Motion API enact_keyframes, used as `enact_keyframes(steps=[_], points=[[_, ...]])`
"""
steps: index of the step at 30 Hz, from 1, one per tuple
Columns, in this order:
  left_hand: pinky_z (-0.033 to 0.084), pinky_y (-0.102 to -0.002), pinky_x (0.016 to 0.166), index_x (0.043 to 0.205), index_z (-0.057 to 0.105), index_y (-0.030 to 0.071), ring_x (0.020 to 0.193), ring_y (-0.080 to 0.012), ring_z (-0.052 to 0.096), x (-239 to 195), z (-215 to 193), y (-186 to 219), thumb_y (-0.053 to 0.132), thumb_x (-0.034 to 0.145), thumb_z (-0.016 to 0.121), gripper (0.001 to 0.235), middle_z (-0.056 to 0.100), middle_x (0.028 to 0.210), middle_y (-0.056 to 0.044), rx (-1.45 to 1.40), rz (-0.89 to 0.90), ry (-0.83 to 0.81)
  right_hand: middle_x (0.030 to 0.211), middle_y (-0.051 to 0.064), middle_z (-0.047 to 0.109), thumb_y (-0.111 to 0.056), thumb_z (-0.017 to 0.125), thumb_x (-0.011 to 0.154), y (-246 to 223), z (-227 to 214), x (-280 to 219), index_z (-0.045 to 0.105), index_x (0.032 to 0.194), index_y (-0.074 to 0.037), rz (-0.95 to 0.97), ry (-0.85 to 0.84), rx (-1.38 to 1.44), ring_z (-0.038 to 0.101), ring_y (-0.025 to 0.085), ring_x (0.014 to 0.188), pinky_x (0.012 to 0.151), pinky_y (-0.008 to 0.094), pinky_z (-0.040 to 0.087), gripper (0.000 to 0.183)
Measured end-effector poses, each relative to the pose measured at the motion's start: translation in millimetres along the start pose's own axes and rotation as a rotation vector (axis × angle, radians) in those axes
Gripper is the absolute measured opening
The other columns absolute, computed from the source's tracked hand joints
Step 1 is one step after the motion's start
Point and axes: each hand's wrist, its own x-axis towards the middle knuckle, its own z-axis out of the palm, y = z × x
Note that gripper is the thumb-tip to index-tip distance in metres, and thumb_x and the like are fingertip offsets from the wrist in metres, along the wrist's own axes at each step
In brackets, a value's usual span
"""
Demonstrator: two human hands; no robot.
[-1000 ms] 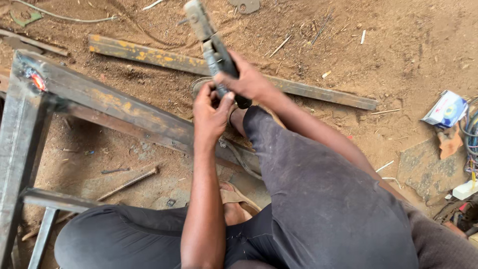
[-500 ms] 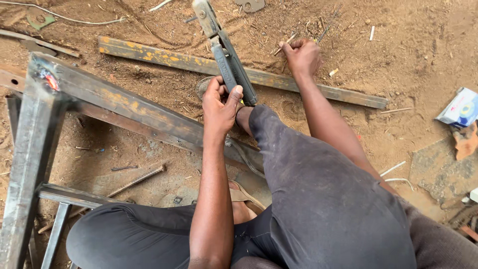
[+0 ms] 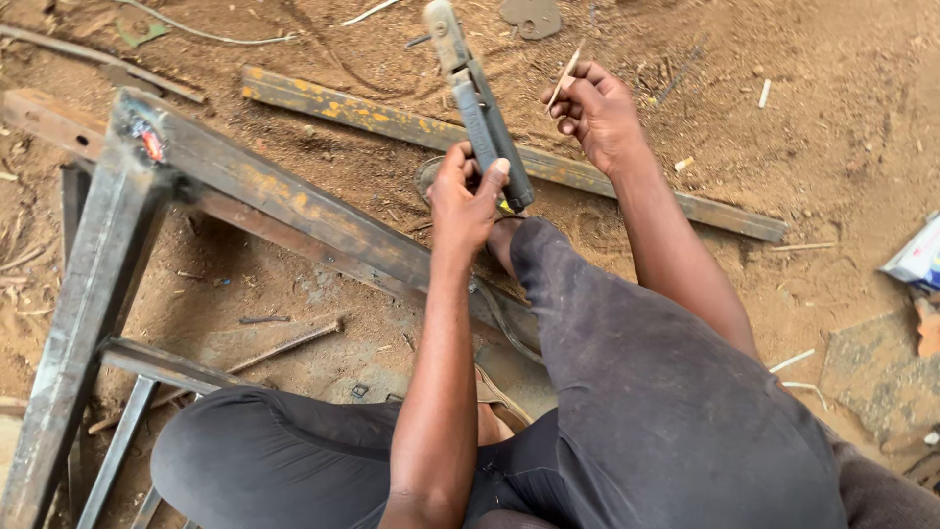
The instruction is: The person welds metal bars onto a larger rectangular metal frame using a welding tool and welding rods.
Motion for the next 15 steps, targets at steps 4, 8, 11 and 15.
enact_keyframes(steps=[4,8,11,15], points=[[0.054,-0.024,0.076,0.121,0.058,0.002,0.086,-0.0059,0.064,-18,-3,10,0.016,0.094,0.075,0.035,0.071,0.095,-0.001,-0.097,0.111,-0.044,0.093,0.011,0.075,0.0,0.063,0.097,-14,43,-9,0.05,0.124,-0.008,-0.133,-0.063,-0.026,0.068,0.013,0.072,0.056,0.025,0.051,0.031],[0.054,-0.026,0.078,0.12,0.06,0.002,0.084,-0.0084,0.066,-30,-13,12,0.02,0.097,0.075,0.032,0.07,0.091,-0.003,-0.037,0.151,-0.054,0.089,0.011,0.07,0.004,0.061,0.094,1,69,-16,0.049,0.132,-0.004,-0.194,-0.143,-0.299,0.065,0.016,0.071,0.058,0.027,0.052,0.041],[0.054,-0.028,0.08,0.125,0.061,0.003,0.088,-0.0105,0.062,-31,-18,20,0.02,0.096,0.077,0.037,0.066,0.095,-0.004,-0.013,0.256,-0.04,0.108,0.014,0.072,-0.008,0.059,0.106,7,95,-28,0.056,0.136,0.007,-0.013,-0.308,0.05,0.073,0.021,0.094,0.081,0.032,0.061,0.034],[0.055,-0.033,0.088,0.125,0.061,0.002,0.094,-0.0162,0.066,-35,-33,40,0.022,0.096,0.078,0.039,0.069,0.101,-0.006,0.001,0.355,0.006,0.109,0.018,0.07,-0.038,0.058,0.096,-16,124,-60,0.054,0.128,0.006,0.105,-0.598,0.32,0.074,0.027,0.096,0.083,0.043,0.064,0.055]])
